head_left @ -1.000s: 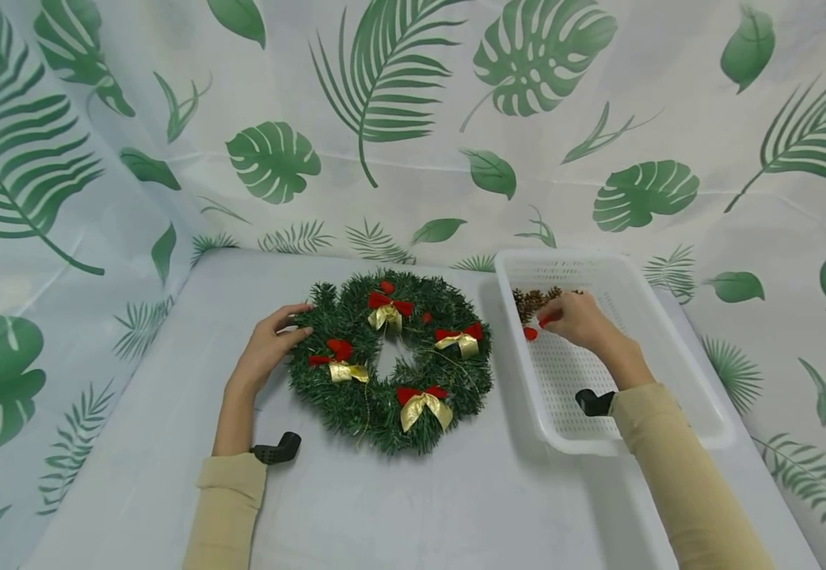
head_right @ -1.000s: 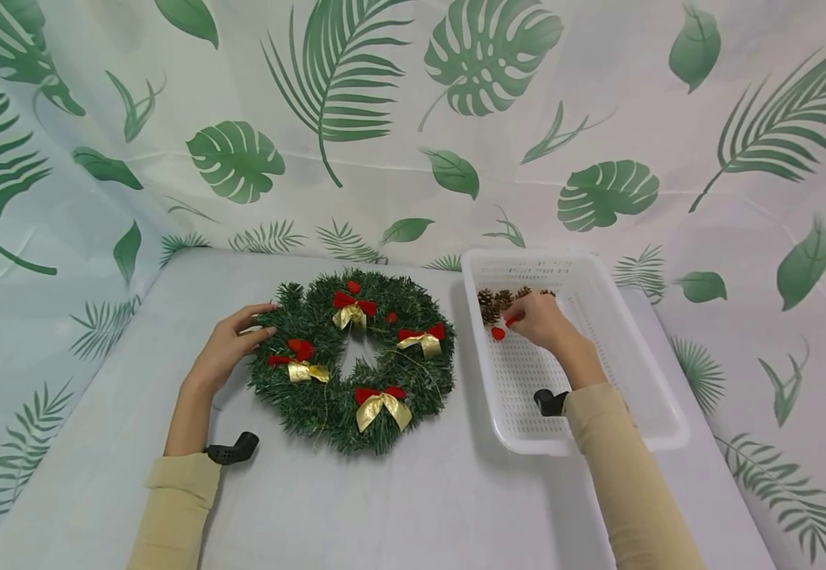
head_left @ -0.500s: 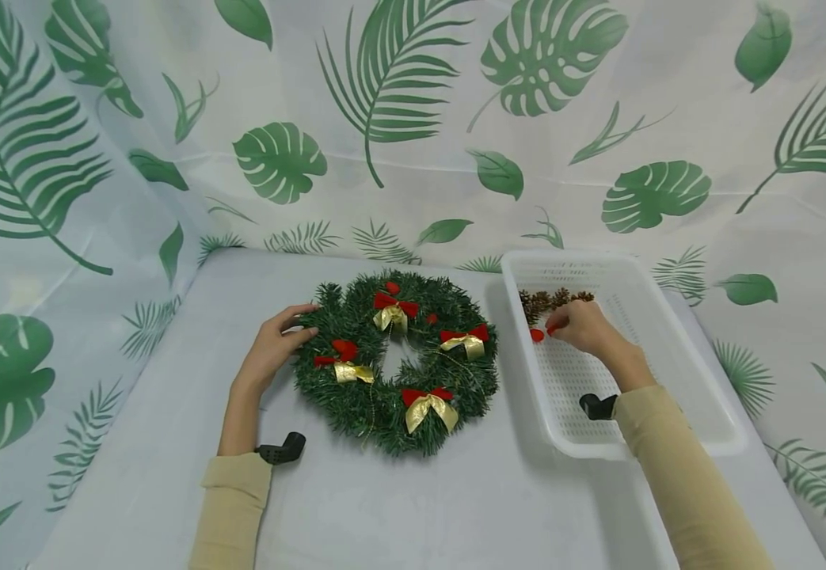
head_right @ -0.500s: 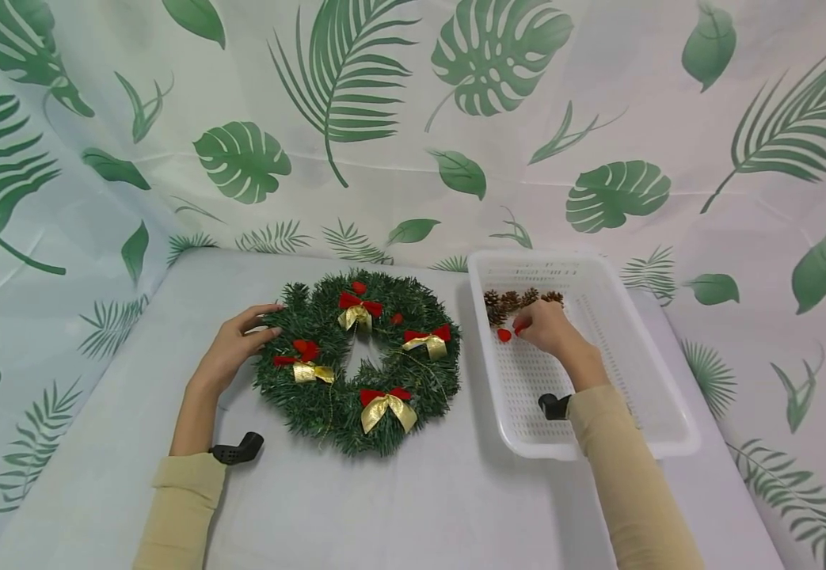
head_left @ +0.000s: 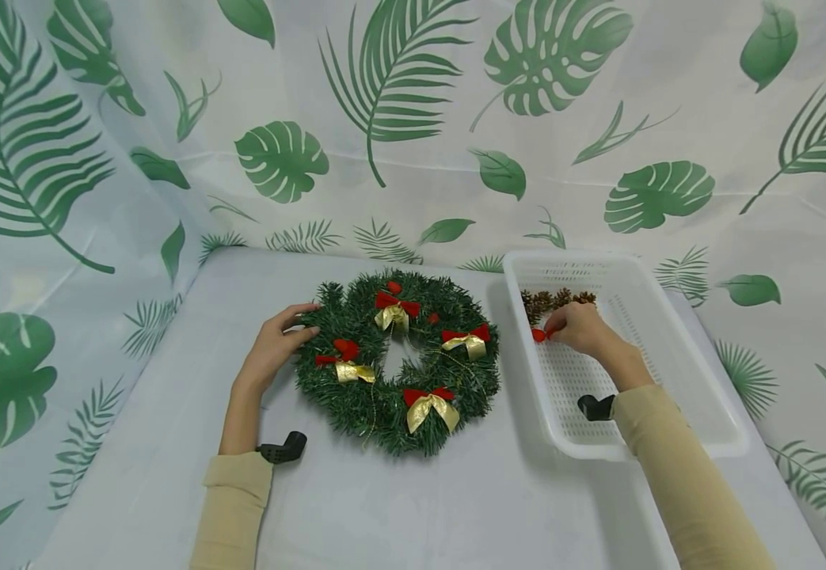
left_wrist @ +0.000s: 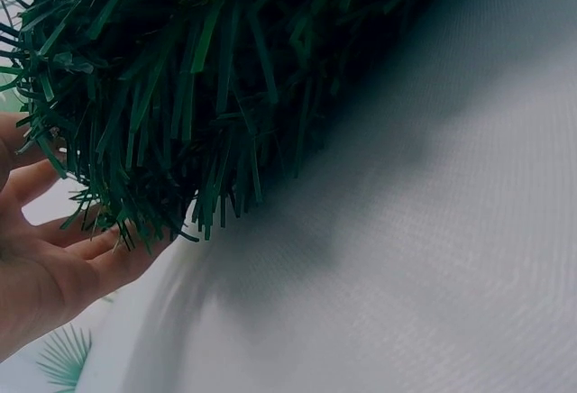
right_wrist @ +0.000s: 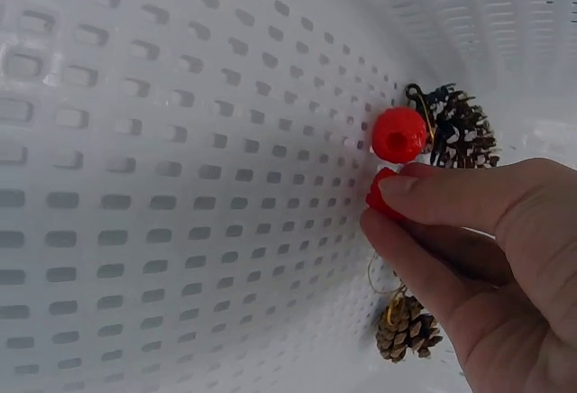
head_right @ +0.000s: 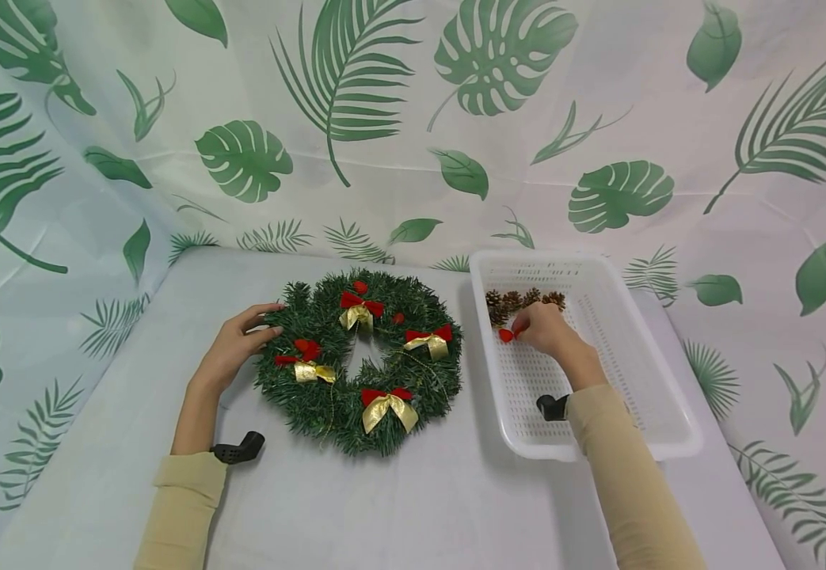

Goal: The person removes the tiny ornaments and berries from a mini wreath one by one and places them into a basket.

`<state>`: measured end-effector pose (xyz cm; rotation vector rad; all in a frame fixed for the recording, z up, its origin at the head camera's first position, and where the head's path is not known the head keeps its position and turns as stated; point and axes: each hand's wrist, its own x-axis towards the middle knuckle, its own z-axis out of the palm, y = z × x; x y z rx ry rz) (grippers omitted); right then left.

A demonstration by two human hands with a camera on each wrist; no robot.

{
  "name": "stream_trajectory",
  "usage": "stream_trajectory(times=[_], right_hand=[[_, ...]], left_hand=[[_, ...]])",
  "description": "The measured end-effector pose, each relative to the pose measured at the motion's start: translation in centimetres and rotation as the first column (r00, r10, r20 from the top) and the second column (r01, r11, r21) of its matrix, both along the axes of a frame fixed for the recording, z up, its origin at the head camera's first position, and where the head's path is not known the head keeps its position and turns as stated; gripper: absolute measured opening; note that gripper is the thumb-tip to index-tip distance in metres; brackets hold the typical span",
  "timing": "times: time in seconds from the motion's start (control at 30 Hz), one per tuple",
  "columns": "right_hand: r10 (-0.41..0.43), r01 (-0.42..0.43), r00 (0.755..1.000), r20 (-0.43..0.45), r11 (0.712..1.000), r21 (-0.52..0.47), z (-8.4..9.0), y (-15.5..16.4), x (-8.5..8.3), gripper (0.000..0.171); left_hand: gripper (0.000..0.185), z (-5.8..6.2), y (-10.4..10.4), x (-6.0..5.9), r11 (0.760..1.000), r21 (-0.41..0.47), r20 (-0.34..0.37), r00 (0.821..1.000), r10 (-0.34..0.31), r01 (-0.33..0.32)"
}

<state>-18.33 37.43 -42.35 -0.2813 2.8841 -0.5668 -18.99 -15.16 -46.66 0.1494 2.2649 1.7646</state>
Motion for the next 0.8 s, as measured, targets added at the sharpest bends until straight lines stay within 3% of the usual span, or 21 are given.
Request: stream_trajectory(times=[0.5,0.8], right_hand=[[-0.018,0.017,1.000,0.021,1.000,0.005,0.5,-0.4,0.5,0.010],[0.017,-0.017,1.000,-0.012,1.000,0.006,1.2,-0.5,0.7,0.015]], left_hand=[[0.052,0.2,0.0,0.1,1.000,0.004,0.006,1.000,0.003,-0.003],[0.051,0.3,0.0,0.2,1.000,-0.006,0.004,1.000,0.013,-0.013]])
